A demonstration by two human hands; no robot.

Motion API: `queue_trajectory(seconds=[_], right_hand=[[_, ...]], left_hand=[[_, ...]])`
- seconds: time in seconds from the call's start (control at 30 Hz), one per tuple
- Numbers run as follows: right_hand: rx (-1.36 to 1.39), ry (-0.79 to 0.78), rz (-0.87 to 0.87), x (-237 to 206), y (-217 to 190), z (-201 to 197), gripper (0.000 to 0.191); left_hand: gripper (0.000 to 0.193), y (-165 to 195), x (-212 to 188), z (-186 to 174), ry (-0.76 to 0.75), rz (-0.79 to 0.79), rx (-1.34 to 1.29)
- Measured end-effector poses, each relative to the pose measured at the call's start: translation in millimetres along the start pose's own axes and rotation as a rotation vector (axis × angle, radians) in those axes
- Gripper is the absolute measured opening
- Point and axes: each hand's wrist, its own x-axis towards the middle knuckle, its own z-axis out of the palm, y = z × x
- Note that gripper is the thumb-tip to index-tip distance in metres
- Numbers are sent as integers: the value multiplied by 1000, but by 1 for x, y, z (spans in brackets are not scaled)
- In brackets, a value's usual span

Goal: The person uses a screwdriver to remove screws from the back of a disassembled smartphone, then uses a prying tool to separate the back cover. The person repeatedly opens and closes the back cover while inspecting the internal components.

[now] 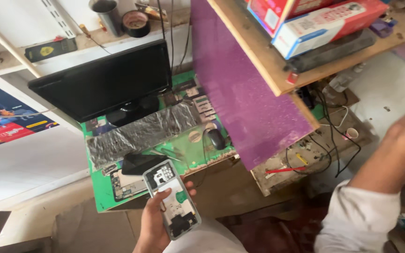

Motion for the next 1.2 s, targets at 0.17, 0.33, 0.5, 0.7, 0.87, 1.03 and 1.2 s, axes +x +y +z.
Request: queue_trajectory(seconds=[0.17, 0.33, 0.5, 0.7, 0.87, 1.03, 1.2], right_hand=[[392, -66, 96, -106, -22, 57, 17], [789, -237, 301, -176, -6, 180, 21], [1048, -392, 772, -241, 40, 362, 27], [520, -700, 1013, -396, 99, 566, 34], [467, -1056, 1495, -507, 106, 687, 32], [349, -1669, 1548, -543, 116, 789, 37], [363, -2184, 1534, -559, 158, 899, 40]], left_hand=[[56, 39, -28, -39, -53, 89, -78], [56, 92, -68, -101, -24, 250, -211], [50, 156, -139, -193, 93, 484, -345], [43, 204, -235, -313, 324, 770, -561], [40, 239, -300, -395, 520, 953, -654], [39, 272, -314, -463, 775, 1098, -680], [42, 318, -306, -533, 798, 1276, -745]])
